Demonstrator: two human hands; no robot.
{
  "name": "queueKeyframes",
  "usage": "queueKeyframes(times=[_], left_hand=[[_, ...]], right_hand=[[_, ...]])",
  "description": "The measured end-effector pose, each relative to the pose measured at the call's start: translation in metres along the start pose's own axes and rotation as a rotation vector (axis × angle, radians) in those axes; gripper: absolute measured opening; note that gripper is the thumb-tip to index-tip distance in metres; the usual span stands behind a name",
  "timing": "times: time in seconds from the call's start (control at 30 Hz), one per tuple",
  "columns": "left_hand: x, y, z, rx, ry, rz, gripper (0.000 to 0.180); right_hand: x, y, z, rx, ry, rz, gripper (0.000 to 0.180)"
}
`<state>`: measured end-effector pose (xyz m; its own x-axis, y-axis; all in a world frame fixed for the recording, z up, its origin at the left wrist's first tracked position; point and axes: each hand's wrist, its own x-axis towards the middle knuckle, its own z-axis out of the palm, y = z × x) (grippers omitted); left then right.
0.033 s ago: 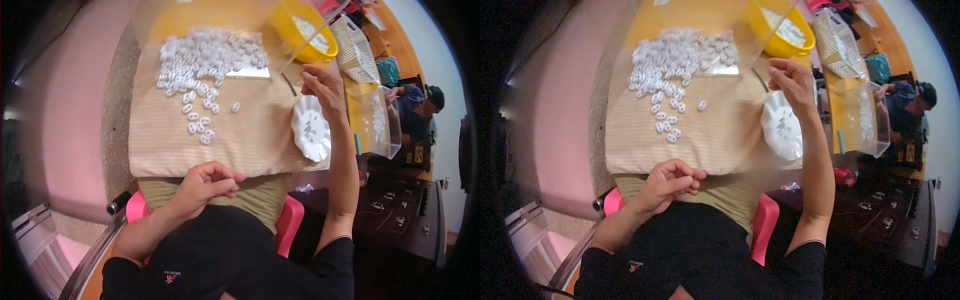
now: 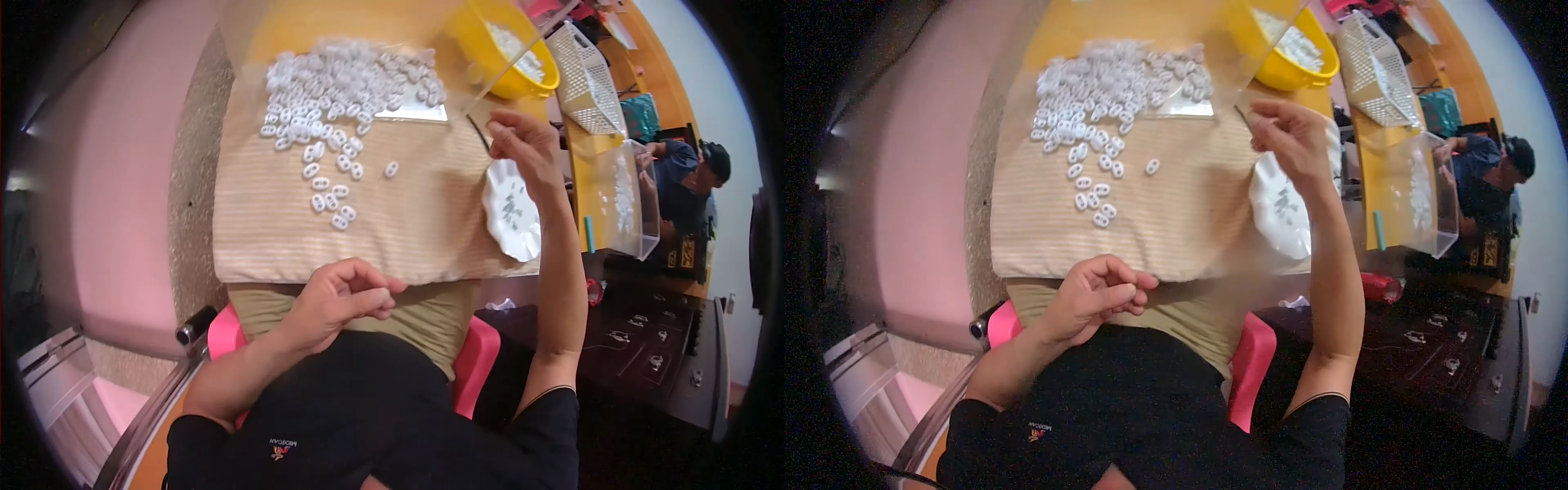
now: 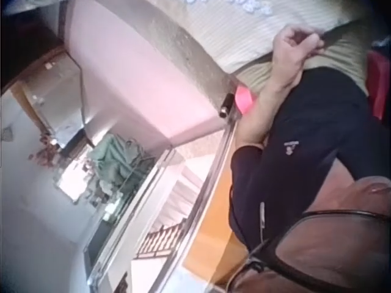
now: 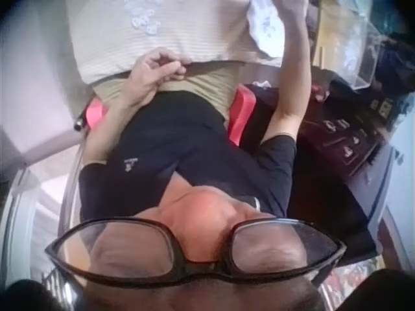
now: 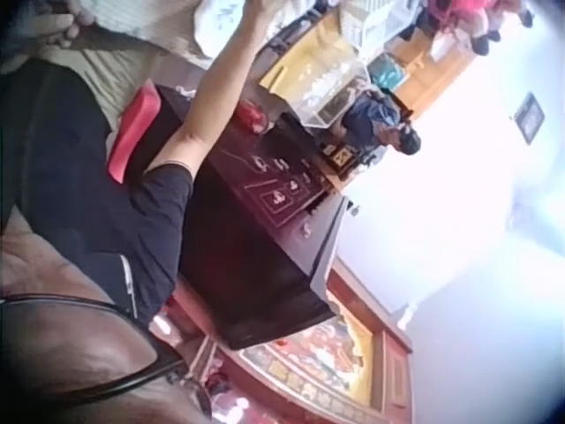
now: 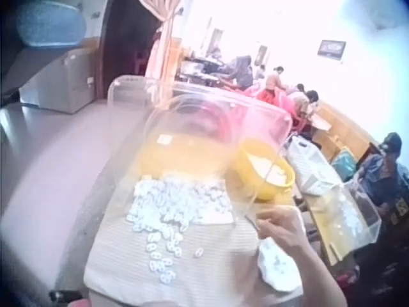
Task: Inspecting and sorting white plastic cord locks at a workstation.
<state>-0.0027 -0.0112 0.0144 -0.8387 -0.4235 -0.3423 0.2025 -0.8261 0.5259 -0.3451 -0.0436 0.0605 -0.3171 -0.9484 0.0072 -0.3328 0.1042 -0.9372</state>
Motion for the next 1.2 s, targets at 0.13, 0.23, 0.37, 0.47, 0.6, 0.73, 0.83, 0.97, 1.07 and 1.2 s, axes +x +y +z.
queueKeyframes(times=[0.13,0.23,0.37,0.47,0.6,0.73,0.83,0.97,1.07,1.2], left_hand=[[0.003,-0.002,-0.003,0.015,-0.01,-0.016,0.016],[0.003,-0.003,-0.003,0.017,-0.002,-0.004,0.016],[0.0,-0.003,-0.003,0.025,-0.002,0.003,0.015],[-0.001,-0.003,-0.003,0.04,-0.02,0.007,0.015],[-0.003,-0.002,-0.004,0.031,-0.02,0.02,0.015],[-0.001,-0.003,-0.005,0.013,-0.035,0.029,0.015],[-0.002,-0.001,-0.005,0.012,-0.021,0.019,0.015],[-0.002,-0.001,-0.005,-0.001,-0.027,0.02,0.016],[-0.002,0.002,-0.004,0.001,-0.027,0.016,0.017],[-0.002,0.002,-0.005,-0.021,-0.02,0.002,0.017]], right_hand=[[-0.023,0.004,0.052,-0.129,-0.3,0.018,0.021],[-0.029,0.001,0.077,-0.282,-0.385,-0.095,0.024],[-0.029,-0.002,0.098,-0.486,-0.345,-0.235,0.024],[-0.028,-0.007,0.11,-0.552,-0.331,-0.27,0.023],[-0.023,-0.01,0.122,-0.649,-0.312,-0.331,0.023],[-0.007,-0.005,0.123,-0.713,-0.254,-0.372,0.023],[0.003,-0.003,0.124,-0.766,-0.209,-0.29,0.022],[0.014,0.006,0.115,-0.785,-0.046,-0.376,0.022],[0.027,0.016,0.106,-0.848,0.036,-0.412,0.023],[0.039,0.014,0.101,-0.93,0.026,-0.413,0.023]])
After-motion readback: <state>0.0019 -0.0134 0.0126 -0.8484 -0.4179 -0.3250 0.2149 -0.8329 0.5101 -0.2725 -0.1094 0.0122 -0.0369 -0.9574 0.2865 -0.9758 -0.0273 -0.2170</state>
